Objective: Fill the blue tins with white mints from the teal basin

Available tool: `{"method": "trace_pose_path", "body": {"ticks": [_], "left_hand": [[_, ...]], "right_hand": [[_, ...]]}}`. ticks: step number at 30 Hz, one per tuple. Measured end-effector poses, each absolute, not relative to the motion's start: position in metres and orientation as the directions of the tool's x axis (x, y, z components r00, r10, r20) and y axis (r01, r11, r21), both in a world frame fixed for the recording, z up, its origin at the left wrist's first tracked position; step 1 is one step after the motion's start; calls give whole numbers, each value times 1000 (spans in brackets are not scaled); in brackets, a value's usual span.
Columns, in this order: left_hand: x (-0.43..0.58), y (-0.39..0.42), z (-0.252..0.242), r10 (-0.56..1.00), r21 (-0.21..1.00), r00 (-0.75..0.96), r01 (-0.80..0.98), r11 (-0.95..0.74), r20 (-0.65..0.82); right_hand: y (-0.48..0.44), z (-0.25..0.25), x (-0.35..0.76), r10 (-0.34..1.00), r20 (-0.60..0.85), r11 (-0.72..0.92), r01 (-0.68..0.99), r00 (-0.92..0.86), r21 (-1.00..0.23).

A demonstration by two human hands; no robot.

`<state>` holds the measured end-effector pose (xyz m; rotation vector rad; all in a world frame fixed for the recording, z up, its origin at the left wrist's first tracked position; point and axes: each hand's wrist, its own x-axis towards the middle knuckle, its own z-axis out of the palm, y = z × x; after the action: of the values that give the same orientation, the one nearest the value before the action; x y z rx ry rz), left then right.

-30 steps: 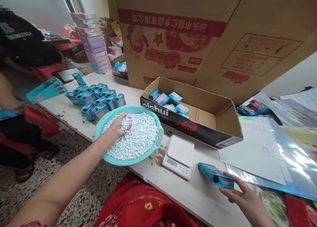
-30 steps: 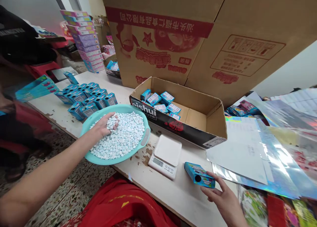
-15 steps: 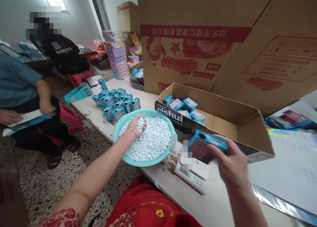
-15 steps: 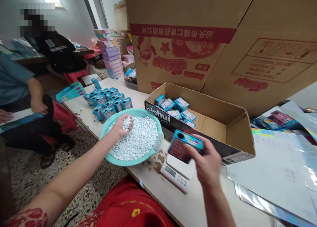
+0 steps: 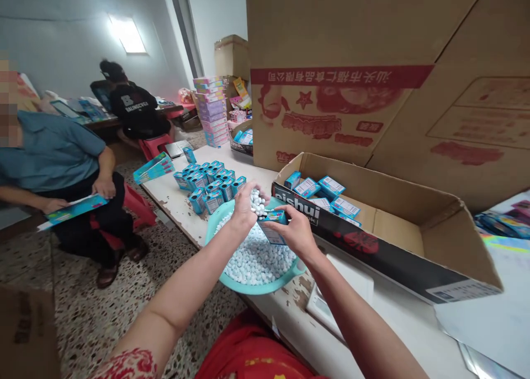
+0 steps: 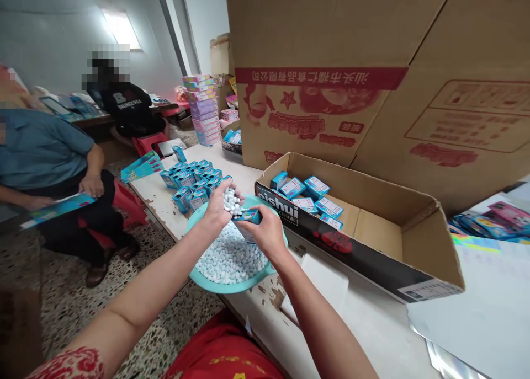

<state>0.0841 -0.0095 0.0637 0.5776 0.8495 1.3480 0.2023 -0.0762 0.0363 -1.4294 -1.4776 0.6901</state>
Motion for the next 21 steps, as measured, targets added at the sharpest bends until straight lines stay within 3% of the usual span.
{"method": "trace_pose_path", "body": {"ticks": [15,21], "left_hand": [[86,-9,57,999,856,21,-516,43,-38],[87,-9,62,999,868,19,-494,52,-49]], "right_hand": [[-77,40,202,961,243,153,474,134,-867],[-77,41,202,960,249,162,467,130,-869]]}}
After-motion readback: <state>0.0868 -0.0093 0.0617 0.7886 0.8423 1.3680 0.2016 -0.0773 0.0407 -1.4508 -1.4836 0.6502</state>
